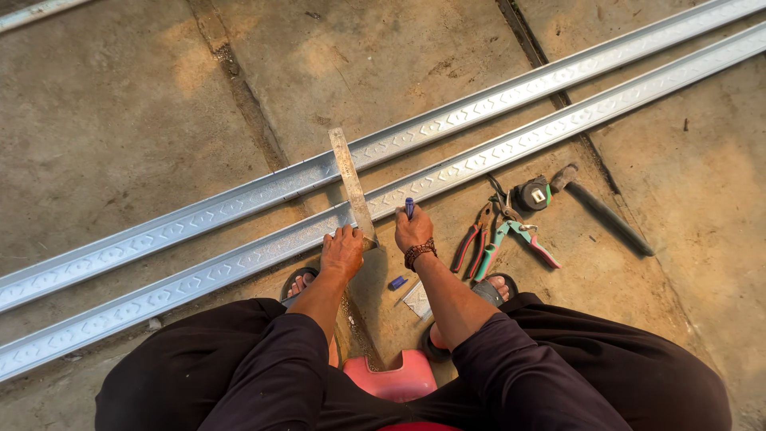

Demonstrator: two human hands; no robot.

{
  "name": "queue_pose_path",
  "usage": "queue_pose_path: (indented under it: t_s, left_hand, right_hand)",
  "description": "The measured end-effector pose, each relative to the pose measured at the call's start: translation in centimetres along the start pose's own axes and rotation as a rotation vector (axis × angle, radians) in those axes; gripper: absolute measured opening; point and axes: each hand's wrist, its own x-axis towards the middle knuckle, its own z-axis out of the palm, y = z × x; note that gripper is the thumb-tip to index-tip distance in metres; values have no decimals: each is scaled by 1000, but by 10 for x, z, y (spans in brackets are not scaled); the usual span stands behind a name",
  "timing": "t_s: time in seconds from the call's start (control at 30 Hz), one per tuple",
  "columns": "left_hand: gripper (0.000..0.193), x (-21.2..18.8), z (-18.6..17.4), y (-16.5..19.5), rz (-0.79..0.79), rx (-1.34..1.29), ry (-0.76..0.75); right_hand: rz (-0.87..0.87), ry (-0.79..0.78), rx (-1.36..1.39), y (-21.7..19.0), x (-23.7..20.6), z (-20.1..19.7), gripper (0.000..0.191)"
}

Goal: The person marks two long metal profiles with a marker and ruler, then uses tin snips to cut one of the profiles at the marked line.

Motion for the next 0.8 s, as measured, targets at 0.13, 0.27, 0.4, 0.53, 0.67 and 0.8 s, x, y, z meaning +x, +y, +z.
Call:
queue_pose_path:
  t_s: [0.13,0.27,0.4,0.53,0.67,0.8]
  left_hand:
    - [46,11,3,-3,-8,-33,9]
    - [39,19,14,-6,25,-47,78]
    - [33,24,24,-7,21,-78,156]
    - [39,24,27,-12,47,-61,273]
    - [40,23,24,-20,32,-29,205]
    - [81,29,10,-19,-5,-17,100]
  right_hand:
    - [190,-202,-169,-5,-1,7,29]
    - [278,-398,-191,-3,-1,13,34]
    - [322,-473,-244,11,-3,21,37]
    - [430,-450,104,27,-4,38,26]
    - [507,-430,291,34,1,53,26]
    - [594,-402,291,36,9,51,26]
